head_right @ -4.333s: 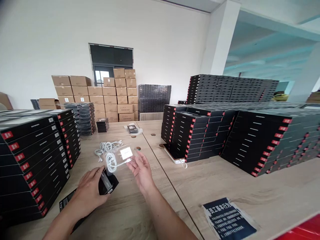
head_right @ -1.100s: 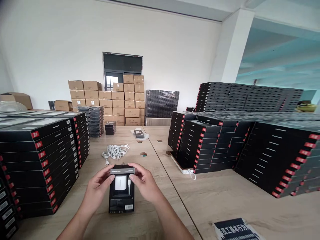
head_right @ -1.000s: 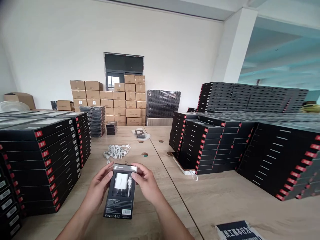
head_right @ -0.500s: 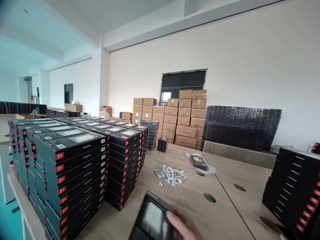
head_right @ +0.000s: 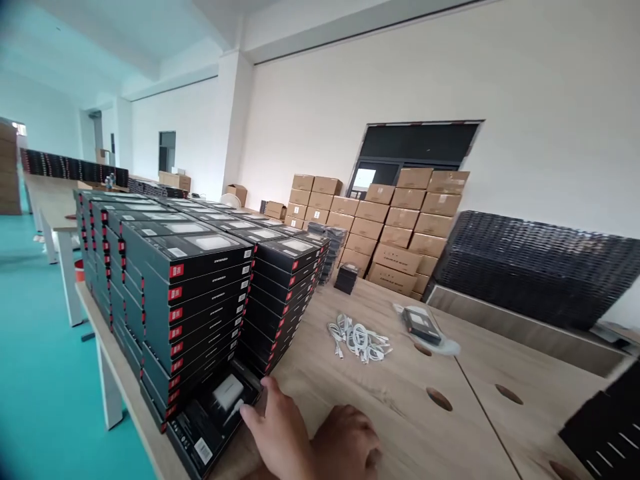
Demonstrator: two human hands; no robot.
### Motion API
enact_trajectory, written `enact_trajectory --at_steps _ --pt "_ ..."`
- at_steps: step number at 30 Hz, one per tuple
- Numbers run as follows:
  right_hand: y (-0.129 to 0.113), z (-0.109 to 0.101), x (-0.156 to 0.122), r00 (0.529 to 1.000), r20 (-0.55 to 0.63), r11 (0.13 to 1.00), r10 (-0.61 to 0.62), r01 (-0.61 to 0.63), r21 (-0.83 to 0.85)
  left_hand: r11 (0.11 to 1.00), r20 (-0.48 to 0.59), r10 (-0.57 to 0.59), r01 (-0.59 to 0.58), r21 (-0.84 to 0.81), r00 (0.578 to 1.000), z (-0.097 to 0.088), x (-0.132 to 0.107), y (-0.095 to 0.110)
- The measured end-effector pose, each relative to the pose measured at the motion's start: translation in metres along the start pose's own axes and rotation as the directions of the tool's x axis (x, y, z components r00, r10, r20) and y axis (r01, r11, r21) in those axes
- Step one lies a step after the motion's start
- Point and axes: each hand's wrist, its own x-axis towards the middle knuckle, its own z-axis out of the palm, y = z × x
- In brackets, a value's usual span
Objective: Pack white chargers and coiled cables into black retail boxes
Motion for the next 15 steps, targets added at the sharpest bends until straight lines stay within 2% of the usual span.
enact_trajectory --at_steps 2,4,9,13,15 --pt "-0.002 -0.001 -0.004 0.989 0.142 0.997 -0.039 0.029 0.070 1.000 -0.001 0.006 -0.006 0.027 1.000 0.000 0.001 -0.001" --pt "-0.003 0.003 -0.005 0.975 0.219 0.991 -0.046 0.018 0.132 0.999 0.005 0.014 -0.014 0.049 1.000 -0.001 0.002 -0.002" --pt "0.002 0.010 -0.005 0.954 0.301 0.981 -0.003 -0.055 0.184 0.995 0.036 0.036 -0.039 0.088 0.999 -0.003 0.002 0.000" --pt "-0.002 0.003 -0.007 0.926 0.368 0.991 -0.080 0.034 0.130 0.991 0.039 0.023 -0.028 0.129 0.999 -0.004 0.000 0.001" --pt "-0.008 0.001 -0.009 0.932 0.344 0.991 -0.116 0.085 0.106 0.988 0.042 0.011 -0.017 0.151 0.999 -0.006 0.000 0.001"
